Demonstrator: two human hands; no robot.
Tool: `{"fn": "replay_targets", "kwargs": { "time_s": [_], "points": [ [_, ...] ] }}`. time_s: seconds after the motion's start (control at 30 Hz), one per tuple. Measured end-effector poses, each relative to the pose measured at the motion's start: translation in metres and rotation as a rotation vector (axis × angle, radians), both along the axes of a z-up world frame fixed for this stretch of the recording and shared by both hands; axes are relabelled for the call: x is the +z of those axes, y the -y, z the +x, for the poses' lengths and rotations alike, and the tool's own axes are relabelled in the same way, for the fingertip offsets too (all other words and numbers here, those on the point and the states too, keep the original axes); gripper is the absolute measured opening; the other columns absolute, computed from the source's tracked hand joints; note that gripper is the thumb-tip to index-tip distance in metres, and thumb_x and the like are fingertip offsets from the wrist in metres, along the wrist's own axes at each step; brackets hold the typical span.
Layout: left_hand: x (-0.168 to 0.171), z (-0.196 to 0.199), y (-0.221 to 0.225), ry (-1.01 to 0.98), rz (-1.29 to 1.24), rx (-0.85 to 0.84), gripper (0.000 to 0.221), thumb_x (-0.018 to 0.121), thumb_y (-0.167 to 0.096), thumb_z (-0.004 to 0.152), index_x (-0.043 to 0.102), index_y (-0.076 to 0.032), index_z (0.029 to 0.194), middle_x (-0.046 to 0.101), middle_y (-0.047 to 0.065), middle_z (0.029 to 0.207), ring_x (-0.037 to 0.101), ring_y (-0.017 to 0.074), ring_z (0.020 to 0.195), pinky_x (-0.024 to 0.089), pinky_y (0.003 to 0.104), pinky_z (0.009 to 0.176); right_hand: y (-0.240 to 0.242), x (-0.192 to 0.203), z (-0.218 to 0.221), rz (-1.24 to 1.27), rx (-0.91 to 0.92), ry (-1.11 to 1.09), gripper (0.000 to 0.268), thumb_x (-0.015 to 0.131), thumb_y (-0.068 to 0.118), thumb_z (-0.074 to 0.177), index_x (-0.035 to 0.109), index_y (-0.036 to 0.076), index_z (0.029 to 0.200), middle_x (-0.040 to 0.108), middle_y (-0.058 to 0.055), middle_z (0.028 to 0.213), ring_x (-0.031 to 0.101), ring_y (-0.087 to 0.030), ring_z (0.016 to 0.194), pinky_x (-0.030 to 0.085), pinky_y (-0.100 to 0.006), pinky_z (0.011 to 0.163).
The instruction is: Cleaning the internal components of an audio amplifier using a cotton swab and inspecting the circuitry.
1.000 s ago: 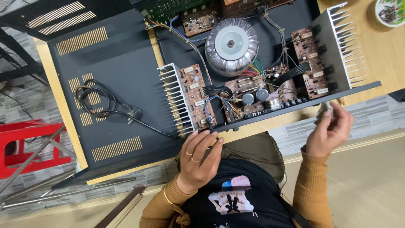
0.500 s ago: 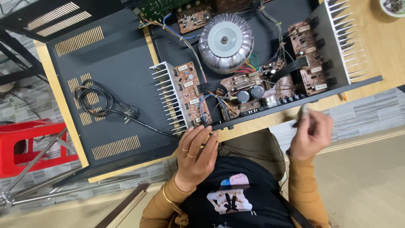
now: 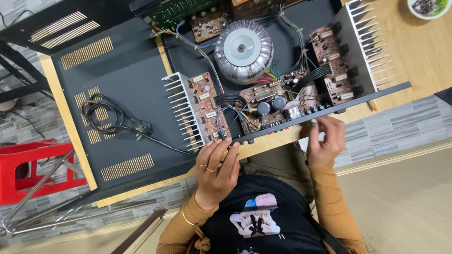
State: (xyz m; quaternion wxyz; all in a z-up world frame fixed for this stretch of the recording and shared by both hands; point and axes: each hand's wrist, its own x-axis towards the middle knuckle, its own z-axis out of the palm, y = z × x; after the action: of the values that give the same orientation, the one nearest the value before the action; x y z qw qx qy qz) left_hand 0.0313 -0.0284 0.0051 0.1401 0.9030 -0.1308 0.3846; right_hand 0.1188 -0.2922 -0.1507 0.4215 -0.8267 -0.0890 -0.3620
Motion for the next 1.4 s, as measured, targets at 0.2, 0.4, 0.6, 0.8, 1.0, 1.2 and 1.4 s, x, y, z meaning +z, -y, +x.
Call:
{"fn": "replay_targets", "kwargs": {
  "time_s": [0.2, 0.4, 0.6, 0.8, 1.0, 1.2, 1.4],
  "points": [
    [-0.003, 0.0, 0.0, 0.017, 0.011, 0.016, 0.03, 0.076, -0.016, 0.085, 0.075, -0.012, 0.116, 0.068, 0.009, 0.122, 0.065, 0.0282, 0.108, 0.056, 0.042, 0.096, -0.013, 0.062, -0.024, 0.009, -0.007, -0.075, 0.013, 0.074, -0.009, 0.092, 0.075, 0.0, 0.101, 0.065, -0.011, 0.09, 0.058, -0.024, 0.065, 0.049, -0.033, 0.062],
    [-0.006, -0.001, 0.0, 0.023, 0.029, 0.023, 0.03, 0.073, -0.016, 0.089, 0.074, -0.012, 0.118, 0.066, 0.008, 0.125, 0.064, 0.0274, 0.111, 0.055, 0.042, 0.098, -0.034, 0.069, -0.018, -0.092, -0.018, 0.026, 0.019, 0.072, -0.012, 0.089, 0.077, 0.0, 0.103, 0.063, -0.015, 0.091, 0.06, -0.028, 0.067, 0.053, -0.036, 0.066],
    [-0.012, 0.001, 0.0, 0.064, 0.024, 0.03, 0.031, 0.074, -0.013, 0.087, 0.074, -0.012, 0.119, 0.066, 0.009, 0.124, 0.064, 0.0275, 0.111, 0.056, 0.041, 0.098, -0.024, 0.055, -0.032, 0.019, 0.071, -0.045, 0.021, 0.073, -0.017, 0.086, 0.078, -0.006, 0.103, 0.065, -0.018, 0.088, 0.059, -0.026, 0.065, 0.052, -0.035, 0.061],
    [-0.019, 0.001, 0.001, 0.081, 0.008, 0.037, 0.03, 0.075, -0.014, 0.086, 0.075, -0.013, 0.115, 0.069, 0.009, 0.122, 0.066, 0.0272, 0.109, 0.056, 0.04, 0.098, -0.036, 0.055, -0.02, 0.041, 0.043, 0.017, 0.014, 0.074, -0.014, 0.091, 0.077, -0.008, 0.103, 0.066, -0.019, 0.088, 0.06, -0.029, 0.066, 0.052, -0.037, 0.062],
    [-0.014, 0.001, 0.002, 0.082, -0.006, 0.028, 0.031, 0.073, -0.011, 0.087, 0.075, -0.012, 0.117, 0.068, 0.01, 0.123, 0.064, 0.0275, 0.111, 0.054, 0.041, 0.099, -0.037, 0.042, -0.031, 0.321, 0.112, -0.189, 0.008, 0.07, -0.009, 0.095, 0.072, -0.011, 0.102, 0.066, -0.023, 0.087, 0.061, -0.026, 0.07, 0.05, -0.039, 0.065],
    [-0.021, 0.0, 0.001, 0.077, 0.009, 0.029, 0.032, 0.075, -0.011, 0.085, 0.074, -0.012, 0.117, 0.067, 0.01, 0.124, 0.064, 0.0279, 0.111, 0.055, 0.041, 0.097, -0.032, 0.065, -0.036, 0.302, 0.051, -0.185, 0.015, 0.066, -0.01, 0.096, 0.074, -0.007, 0.109, 0.063, -0.019, 0.089, 0.059, -0.026, 0.074, 0.049, -0.035, 0.068],
    [-0.02, 0.0, 0.001, 0.077, -0.003, 0.025, 0.032, 0.074, -0.012, 0.086, 0.074, -0.012, 0.118, 0.067, 0.01, 0.124, 0.063, 0.0281, 0.112, 0.054, 0.041, 0.098, -0.028, 0.046, -0.025, 0.281, 0.01, -0.256, 0.011, 0.067, -0.009, 0.094, 0.073, -0.005, 0.102, 0.064, -0.021, 0.086, 0.062, -0.03, 0.073, 0.051, -0.038, 0.067]
  ]
}}
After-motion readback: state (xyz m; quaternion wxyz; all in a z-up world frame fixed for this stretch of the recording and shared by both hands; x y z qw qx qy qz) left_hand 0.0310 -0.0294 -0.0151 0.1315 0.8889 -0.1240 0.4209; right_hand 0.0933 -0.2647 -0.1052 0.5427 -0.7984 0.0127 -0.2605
